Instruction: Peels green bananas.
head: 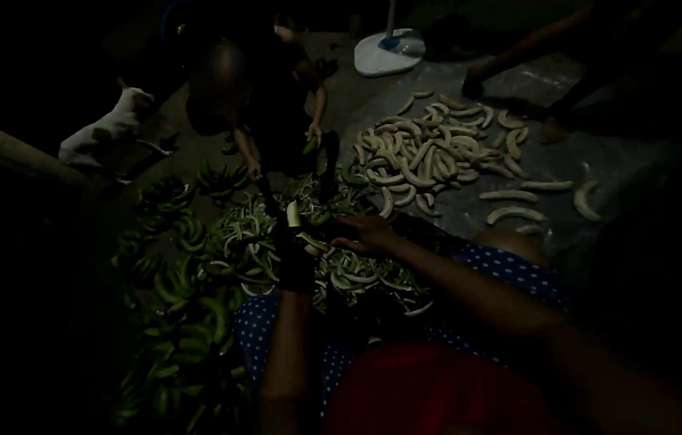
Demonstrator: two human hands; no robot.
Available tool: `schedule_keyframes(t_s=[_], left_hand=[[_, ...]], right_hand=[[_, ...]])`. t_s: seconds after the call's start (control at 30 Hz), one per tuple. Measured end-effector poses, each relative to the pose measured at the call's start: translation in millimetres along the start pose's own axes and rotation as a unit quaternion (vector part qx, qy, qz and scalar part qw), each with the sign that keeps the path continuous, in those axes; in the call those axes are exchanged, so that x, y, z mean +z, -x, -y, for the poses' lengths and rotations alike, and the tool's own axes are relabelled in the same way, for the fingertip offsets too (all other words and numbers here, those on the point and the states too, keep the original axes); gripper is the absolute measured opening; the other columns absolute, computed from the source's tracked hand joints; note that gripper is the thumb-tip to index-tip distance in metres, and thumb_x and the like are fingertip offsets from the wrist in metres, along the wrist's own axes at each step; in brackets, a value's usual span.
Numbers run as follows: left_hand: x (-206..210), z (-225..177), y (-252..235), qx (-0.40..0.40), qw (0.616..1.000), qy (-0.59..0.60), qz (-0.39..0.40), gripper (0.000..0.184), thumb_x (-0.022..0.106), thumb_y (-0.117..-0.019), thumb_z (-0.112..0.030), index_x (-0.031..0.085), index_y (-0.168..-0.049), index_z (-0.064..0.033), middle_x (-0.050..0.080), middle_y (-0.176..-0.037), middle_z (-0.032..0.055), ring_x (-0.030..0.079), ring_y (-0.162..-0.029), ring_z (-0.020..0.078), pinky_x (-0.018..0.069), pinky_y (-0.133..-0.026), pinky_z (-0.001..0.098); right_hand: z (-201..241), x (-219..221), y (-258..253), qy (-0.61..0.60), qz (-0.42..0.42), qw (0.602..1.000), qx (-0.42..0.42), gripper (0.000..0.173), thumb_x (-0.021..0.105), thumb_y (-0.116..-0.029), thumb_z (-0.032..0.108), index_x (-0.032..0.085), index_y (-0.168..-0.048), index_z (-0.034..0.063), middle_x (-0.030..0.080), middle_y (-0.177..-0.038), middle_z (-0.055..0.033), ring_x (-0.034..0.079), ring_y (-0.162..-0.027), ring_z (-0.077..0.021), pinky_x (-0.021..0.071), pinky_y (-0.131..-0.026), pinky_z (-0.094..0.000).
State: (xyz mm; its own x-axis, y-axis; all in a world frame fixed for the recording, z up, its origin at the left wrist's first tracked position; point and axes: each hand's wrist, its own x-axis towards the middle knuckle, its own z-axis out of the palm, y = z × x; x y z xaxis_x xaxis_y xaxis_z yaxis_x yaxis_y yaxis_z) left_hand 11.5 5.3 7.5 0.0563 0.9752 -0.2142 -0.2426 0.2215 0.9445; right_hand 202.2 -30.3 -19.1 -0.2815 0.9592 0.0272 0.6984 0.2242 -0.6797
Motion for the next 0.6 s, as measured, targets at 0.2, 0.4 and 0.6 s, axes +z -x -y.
schedule_keyframes(t_s=[0.2, 0.4, 0.6], left_hand=[[15.3, 20.8, -4.0, 0.012, 0.994, 0.096, -0.040, 0.034, 0.030, -0.1116, -0.027, 0.055, -0.111, -0.0039, 0.059, -0.079, 0.0045, 0.060, -0.065, 0.0121, 0.0556, -0.060, 0.0301], [13.6, 18.2, 1.1, 0.094, 0.956, -0.275, -0.044, 0.032, 0.042, -0.1086, -0.012, 0.058, -0.124, 0.0097, 0.066, -0.106, 0.0204, 0.066, -0.092, 0.0192, 0.0564, -0.084, 0.0334], [5.3, 26.6, -0.3, 0.117, 0.976, -0.184, 0.023, 0.036, 0.033, -0.1107, -0.011, 0.050, -0.130, 0.0145, 0.063, -0.111, 0.0244, 0.065, -0.093, 0.0209, 0.0575, -0.084, 0.0338]], right_hand=[[-6.6, -5.4, -6.4, -0.014, -0.016, 0.999, 0.024, 0.054, 0.053, -0.1031, 0.055, 0.062, -0.138, 0.0138, 0.073, -0.108, -0.0169, 0.070, -0.102, -0.0360, 0.0520, -0.089, -0.0602], [-12.7, -5.7, -11.2, -0.047, -0.015, 0.998, 0.049, 0.053, 0.052, -0.1041, 0.054, 0.061, -0.138, 0.0138, 0.072, -0.112, -0.0180, 0.068, -0.106, -0.0365, 0.0502, -0.093, -0.0614], [-15.7, -6.9, -15.7, -0.083, -0.019, 0.994, 0.074, 0.051, 0.053, -0.1050, 0.050, 0.061, -0.139, 0.0122, 0.071, -0.113, -0.0198, 0.068, -0.107, -0.0375, 0.0498, -0.095, -0.0608]])
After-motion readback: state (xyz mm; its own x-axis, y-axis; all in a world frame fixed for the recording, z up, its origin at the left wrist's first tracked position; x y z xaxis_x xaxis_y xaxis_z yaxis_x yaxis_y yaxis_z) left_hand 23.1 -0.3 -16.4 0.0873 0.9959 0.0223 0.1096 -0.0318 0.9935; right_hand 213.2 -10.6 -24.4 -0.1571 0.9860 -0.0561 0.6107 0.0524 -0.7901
